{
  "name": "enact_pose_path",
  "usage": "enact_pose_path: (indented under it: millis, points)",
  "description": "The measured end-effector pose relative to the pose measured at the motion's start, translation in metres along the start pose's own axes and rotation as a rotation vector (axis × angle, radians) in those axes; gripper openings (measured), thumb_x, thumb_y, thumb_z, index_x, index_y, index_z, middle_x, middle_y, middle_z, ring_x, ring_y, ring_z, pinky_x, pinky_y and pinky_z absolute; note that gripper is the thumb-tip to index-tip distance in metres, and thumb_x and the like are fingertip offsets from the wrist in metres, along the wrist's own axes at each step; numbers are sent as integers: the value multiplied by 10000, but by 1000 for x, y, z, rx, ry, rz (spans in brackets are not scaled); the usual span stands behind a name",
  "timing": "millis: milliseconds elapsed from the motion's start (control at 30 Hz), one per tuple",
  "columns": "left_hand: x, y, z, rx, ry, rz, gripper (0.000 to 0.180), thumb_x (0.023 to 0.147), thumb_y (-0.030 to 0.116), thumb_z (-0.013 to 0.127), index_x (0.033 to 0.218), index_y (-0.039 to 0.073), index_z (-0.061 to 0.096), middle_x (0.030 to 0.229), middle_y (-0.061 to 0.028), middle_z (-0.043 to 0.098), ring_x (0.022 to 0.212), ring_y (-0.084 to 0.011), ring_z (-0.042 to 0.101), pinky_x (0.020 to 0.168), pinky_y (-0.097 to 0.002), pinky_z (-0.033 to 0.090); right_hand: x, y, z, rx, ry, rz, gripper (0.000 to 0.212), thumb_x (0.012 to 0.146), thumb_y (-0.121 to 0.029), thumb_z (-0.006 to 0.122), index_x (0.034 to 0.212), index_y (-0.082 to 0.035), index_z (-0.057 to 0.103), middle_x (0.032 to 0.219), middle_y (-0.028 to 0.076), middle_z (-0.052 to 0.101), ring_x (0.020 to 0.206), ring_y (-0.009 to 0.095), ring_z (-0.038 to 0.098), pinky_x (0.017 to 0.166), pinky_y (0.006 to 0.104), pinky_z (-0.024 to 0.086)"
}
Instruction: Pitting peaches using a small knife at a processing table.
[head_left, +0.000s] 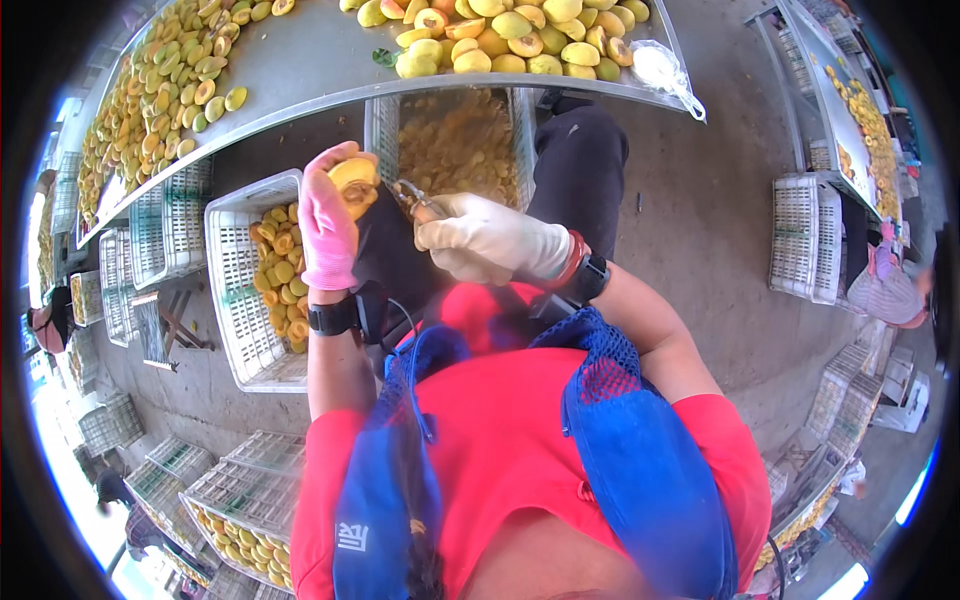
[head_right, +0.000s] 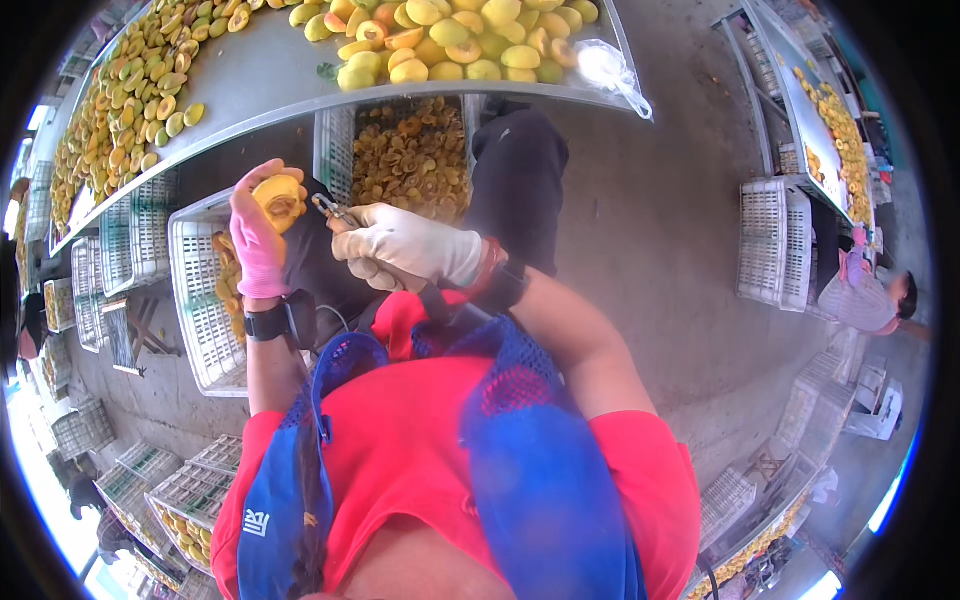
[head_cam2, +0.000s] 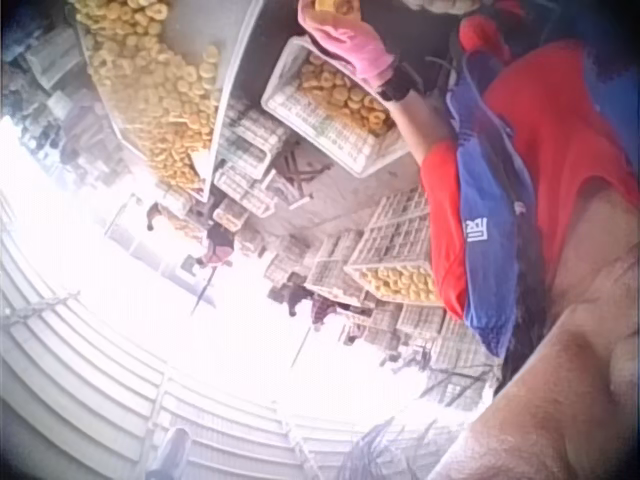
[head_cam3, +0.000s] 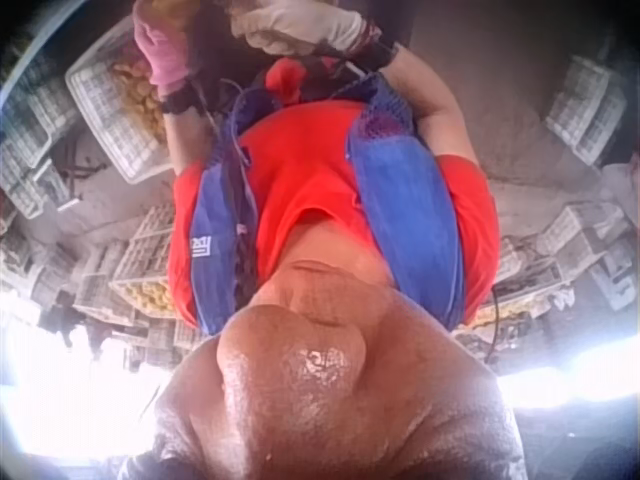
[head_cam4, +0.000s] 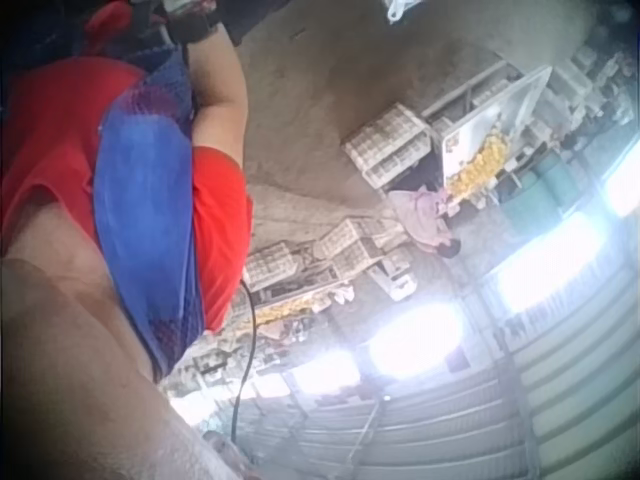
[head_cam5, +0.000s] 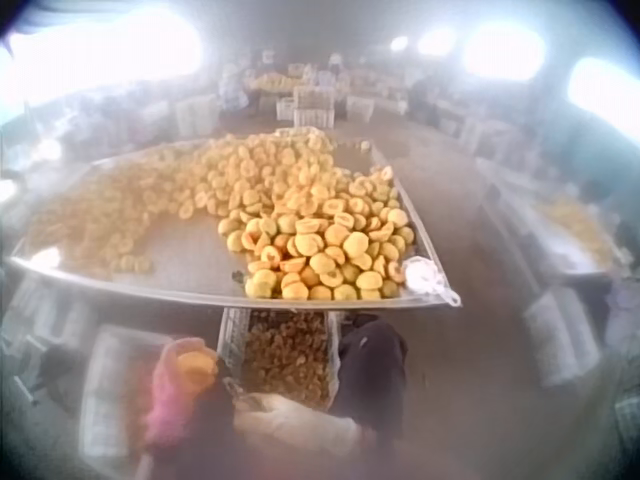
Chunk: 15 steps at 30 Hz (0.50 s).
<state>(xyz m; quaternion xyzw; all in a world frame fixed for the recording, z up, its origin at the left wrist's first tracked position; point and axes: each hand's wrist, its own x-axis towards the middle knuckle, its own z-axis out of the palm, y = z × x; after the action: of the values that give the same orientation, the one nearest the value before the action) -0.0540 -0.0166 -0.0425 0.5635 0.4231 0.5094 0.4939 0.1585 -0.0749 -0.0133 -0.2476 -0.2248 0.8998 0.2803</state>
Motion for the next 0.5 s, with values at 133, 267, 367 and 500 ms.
enact_pose_path:
  millis: [133,267,367,500]
  points:
    - [-8,1,21,9,-170,-34,733,981,641,335,1255,-12,521,1074,-148,659,908,-193,633,835,-316,515,13,4,1,-58,-46,30,157,956,-106,558,1055,-124,437,794,-60,481,582,31,433,435,201,344]
    - [-5,-5,23,-46,-72,-65,732,979,643,343,1242,-15,529,1067,-144,667,897,-189,636,827,-313,516,14,14,-12,81,30,-7,153,949,-102,570,1036,-133,449,793,-46,499,573,38,438,435,204,356]
    - [-6,-3,12,4,13,-64,713,988,628,338,1217,-12,552,1034,-138,678,859,-183,644,787,-311,530,10,11,-14,113,141,18,135,944,-104,578,985,-142,455,766,-41,498,550,41,427,436,202,349]
    - [-12,-7,-13,43,94,-43,618,1022,539,356,1218,-10,559,1047,-129,682,893,-173,644,799,-290,525,12,16,-14,22,97,4,129,945,-115,572,933,-147,448,729,-39,482,522,42,412,427,206,338]
